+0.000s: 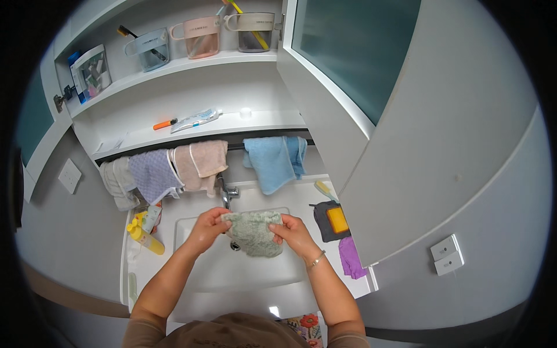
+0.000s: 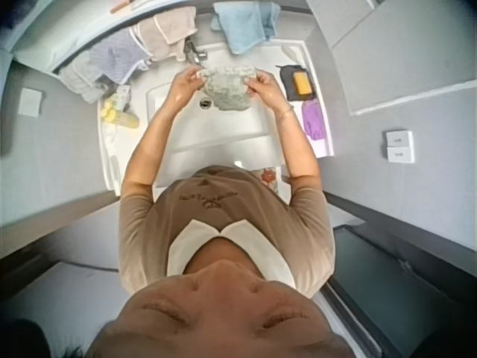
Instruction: The person washes a dark gray cloth and a green cloth in a bathroom sink, using liquid soap and running water. They wring out each cloth, then place them on a shelf above the sink. The person then uses a purple cloth to wipe the shelf and sink area.
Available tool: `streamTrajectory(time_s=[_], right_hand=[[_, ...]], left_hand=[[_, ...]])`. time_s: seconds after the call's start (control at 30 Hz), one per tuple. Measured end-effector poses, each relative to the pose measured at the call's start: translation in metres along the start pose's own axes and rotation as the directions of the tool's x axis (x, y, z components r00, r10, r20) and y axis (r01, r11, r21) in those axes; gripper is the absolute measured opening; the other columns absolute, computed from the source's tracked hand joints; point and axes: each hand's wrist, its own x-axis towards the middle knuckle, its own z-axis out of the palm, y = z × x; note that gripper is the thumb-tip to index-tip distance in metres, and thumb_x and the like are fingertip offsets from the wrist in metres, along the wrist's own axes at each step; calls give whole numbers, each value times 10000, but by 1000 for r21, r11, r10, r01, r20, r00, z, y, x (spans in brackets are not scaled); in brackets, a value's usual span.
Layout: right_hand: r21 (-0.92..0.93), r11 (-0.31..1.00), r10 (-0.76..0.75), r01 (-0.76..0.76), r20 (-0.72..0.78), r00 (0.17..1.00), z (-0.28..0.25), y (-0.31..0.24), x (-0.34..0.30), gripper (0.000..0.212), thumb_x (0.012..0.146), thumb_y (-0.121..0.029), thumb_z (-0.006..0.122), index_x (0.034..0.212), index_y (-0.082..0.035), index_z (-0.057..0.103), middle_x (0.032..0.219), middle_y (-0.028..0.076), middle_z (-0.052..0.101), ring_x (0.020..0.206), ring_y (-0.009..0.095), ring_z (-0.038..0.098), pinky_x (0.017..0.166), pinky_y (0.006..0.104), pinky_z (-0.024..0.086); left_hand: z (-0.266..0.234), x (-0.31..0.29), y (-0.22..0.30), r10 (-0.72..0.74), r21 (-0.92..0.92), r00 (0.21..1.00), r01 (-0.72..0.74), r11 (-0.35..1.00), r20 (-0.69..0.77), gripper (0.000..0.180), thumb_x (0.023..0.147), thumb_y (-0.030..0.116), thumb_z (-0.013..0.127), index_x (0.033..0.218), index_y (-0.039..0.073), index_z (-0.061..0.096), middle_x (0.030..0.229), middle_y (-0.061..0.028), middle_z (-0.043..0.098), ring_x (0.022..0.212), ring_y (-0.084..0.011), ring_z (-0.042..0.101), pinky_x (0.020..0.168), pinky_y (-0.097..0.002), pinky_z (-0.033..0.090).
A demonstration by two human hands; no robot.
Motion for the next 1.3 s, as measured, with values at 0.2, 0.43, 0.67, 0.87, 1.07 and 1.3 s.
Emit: streamTrajectory(time_s=[0.2,0.43,0.67,0.87,1.07,1.3], right_hand=[[-125,992,-24,-9,-258,966,-16,5,-9,165,843,-192,630,860,-28,637,651,-14,565,572,57,508,517,210,416],[-566,824,-217,25,-276,936,-39,79,-9,225,807,-213,651,899,-8,646,751,118,589,688,180,563,633,291,451],[-704,670,-187,-235,-467,864,-74,45,-30,265,807,-285,623,911,-44,658,758,185,600,682,327,583,650,368,472],[-144,982,-180,120,-530,829,-127,16,-15,115,781,-106,665,841,-13,634,598,-35,544,532,20,464,470,199,363],[38,921,-280,389,-630,724,-196,-7,37,151,767,-26,634,877,-35,530,596,-3,543,516,58,501,461,205,381],[72,787,-388,613,-715,581,-234,-16,90,121,812,30,531,901,-42,493,713,11,578,614,54,522,522,193,396]], left_hand=[[17,11,-4,363,628,931,-304,716,37,169,801,92,582,961,44,609,835,-96,594,810,-233,551,718,-333,449],[41,31,-41,359,826,931,-254,503,68,158,807,162,582,933,70,612,853,-103,572,786,-300,560,668,-388,444],[79,56,-31,246,448,969,-211,869,-22,134,818,126,586,927,63,632,670,-74,588,602,-197,567,567,-348,448],[127,117,-25,129,-172,991,-131,976,-28,185,865,92,528,1025,12,576,715,-46,631,545,-91,541,476,-220,416],[182,174,19,250,-133,963,-262,956,-102,220,887,73,486,1099,34,528,920,-68,638,730,-96,603,568,-196,461],[211,241,17,395,-105,914,-403,909,-87,363,881,-5,431,1238,53,406,1129,-102,556,1019,-165,561,798,-259,459]])
